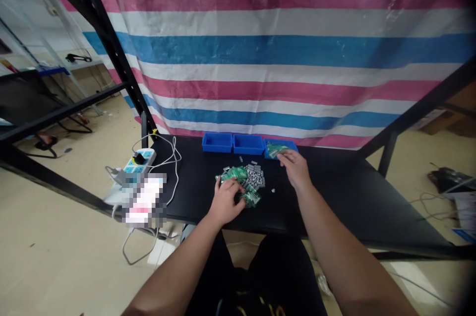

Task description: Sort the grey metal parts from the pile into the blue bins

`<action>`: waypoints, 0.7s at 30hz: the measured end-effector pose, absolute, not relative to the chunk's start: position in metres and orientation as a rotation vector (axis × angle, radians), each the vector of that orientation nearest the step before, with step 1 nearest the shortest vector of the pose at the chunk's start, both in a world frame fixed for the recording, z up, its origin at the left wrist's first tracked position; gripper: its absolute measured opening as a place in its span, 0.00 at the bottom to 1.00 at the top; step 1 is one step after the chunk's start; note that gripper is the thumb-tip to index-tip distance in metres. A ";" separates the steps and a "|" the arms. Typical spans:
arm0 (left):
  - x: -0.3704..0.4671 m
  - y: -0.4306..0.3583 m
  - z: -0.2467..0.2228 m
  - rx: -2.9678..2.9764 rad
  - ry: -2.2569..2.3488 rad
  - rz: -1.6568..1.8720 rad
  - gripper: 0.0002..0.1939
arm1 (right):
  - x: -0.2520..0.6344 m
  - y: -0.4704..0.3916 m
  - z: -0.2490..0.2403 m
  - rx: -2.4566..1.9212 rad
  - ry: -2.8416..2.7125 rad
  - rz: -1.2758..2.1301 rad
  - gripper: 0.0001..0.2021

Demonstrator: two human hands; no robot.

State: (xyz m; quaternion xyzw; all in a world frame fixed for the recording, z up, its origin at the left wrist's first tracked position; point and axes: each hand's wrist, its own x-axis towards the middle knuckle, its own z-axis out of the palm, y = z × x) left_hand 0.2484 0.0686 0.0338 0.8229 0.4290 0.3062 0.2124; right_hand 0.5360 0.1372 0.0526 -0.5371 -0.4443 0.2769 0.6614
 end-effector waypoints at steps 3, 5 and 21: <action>0.248 0.068 0.035 2.283 1.191 0.845 0.10 | 0.542 0.155 0.081 -1.028 -0.963 0.637 0.16; 0.248 0.069 0.035 2.278 1.191 0.846 0.10 | 0.548 0.168 0.090 -0.984 -0.952 0.623 0.16; 0.248 0.068 0.037 2.262 1.176 0.848 0.10 | 0.575 0.187 0.055 -1.912 -1.634 -0.137 0.17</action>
